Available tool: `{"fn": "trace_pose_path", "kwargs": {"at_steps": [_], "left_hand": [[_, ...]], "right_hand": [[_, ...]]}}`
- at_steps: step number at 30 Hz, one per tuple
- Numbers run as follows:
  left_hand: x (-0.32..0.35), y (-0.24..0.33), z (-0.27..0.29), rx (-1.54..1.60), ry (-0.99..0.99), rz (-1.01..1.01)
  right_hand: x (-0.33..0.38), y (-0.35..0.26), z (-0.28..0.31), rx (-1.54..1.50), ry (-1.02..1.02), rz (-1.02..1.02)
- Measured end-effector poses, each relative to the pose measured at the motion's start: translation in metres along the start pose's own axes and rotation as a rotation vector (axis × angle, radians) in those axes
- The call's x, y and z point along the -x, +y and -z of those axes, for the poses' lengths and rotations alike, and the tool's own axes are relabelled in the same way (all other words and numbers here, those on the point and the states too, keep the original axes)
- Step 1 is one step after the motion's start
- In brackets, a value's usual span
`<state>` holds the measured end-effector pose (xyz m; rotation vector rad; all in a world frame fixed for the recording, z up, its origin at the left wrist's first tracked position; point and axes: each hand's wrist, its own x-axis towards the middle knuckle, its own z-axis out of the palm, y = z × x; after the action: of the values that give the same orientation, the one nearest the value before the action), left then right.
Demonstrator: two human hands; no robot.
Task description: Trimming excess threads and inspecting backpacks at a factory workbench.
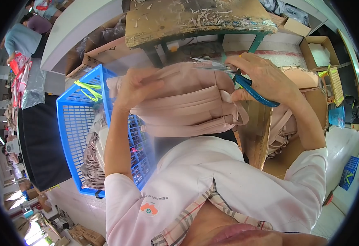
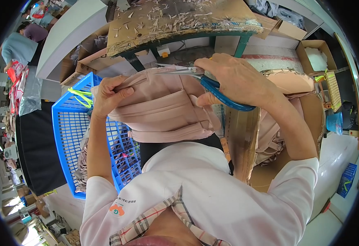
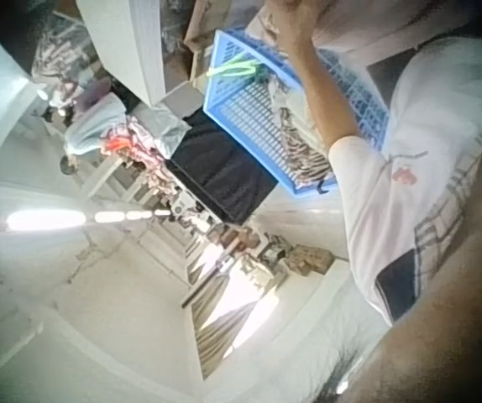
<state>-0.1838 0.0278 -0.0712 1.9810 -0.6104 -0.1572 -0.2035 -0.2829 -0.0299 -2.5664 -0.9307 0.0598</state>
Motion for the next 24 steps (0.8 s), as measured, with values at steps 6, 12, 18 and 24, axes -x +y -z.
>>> {"fn": "trace_pose_path", "kwargs": {"at_steps": [6, 12, 18, 24], "left_hand": [[0.007, 0.002, -0.002, -0.015, 0.022, 0.007], [0.006, 0.003, -0.003, -0.068, 0.022, 0.055], [0.004, 0.011, -0.011, -0.053, -0.006, 0.038], [0.003, 0.007, -0.019, -0.05, -0.018, -0.015]], "right_hand": [[-0.003, -0.004, 0.005, -0.014, -0.056, -0.029], [0.002, 0.001, 0.003, 0.091, 0.007, 0.012], [-0.001, 0.003, -0.003, 0.114, 0.146, 0.104], [0.0, 0.008, 0.0, 0.079, -0.13, 0.007]]}}
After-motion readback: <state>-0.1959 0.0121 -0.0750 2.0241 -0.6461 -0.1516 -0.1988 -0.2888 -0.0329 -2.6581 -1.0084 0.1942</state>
